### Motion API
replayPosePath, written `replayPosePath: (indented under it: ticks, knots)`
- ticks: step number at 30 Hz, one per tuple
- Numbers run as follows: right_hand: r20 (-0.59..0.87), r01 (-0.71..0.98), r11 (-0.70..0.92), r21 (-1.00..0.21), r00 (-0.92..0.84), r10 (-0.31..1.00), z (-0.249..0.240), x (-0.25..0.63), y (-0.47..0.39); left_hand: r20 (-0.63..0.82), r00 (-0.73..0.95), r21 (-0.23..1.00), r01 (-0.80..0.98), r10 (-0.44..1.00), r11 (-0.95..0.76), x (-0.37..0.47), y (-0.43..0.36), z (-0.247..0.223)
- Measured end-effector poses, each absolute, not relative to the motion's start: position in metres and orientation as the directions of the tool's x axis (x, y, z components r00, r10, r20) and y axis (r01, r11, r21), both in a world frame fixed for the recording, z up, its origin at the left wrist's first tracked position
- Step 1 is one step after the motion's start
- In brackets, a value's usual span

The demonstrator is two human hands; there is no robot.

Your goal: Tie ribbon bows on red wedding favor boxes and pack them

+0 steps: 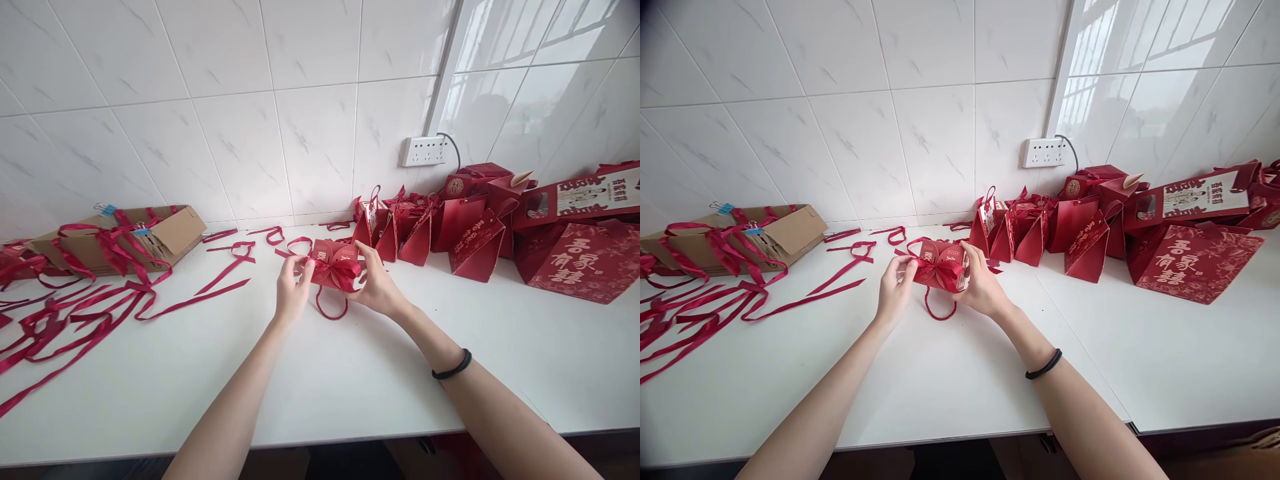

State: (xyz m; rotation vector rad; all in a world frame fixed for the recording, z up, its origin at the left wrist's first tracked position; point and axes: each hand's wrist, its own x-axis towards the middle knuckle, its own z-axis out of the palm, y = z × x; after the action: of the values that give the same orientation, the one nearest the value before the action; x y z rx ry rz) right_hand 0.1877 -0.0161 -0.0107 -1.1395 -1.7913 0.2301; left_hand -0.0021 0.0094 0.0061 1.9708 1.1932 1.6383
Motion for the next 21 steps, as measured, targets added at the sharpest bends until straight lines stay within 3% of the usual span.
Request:
replayPosePath:
  ticks: [4, 6, 9, 11, 13, 17, 21]
  knots:
    - [0.625, 0.598, 0.558, -0.575, -0.118, 0.771, -0.012, 0.186, -0.017, 0.777, 0.078, 0.555, 0.383, 0.624, -0.739, 0.003, 0.005, 0.002]
    - [0.648, 0.595, 0.577, -0.559, -0.121, 0.752, -0.013, 0.186, -0.016, 0.866, 0.222, 0.341, 0.395, 0.449, -0.853, 0.005, 0.003, 0.001]
    - [0.673, 0.586, 0.605, -0.54, -0.131, 0.728, -0.014, 0.185, -0.015, 0.899, 0.43, -0.113, 0.42, 0.088, -0.901, 0.008, -0.001, 0.002]
    - [0.679, 0.583, 0.613, -0.533, -0.138, 0.721, -0.014, 0.185, -0.015, 0.886, 0.463, -0.243, 0.44, -0.014, -0.865, 0.01, -0.003, 0.003]
    - [0.684, 0.585, 0.615, -0.529, -0.136, 0.717, -0.015, 0.185, -0.015, 0.9, 0.433, -0.162, 0.427, 0.044, -0.89, 0.011, -0.005, 0.003]
    - [0.684, 0.589, 0.61, -0.53, -0.128, 0.718, -0.015, 0.187, -0.016, 0.861, 0.123, 0.421, 0.37, 0.493, -0.828, 0.006, -0.002, 0.003]
    - [0.663, 0.588, 0.607, -0.534, -0.154, 0.733, -0.012, 0.186, -0.015, 0.682, -0.241, 0.723, 0.362, 0.691, -0.588, -0.009, 0.019, -0.003]
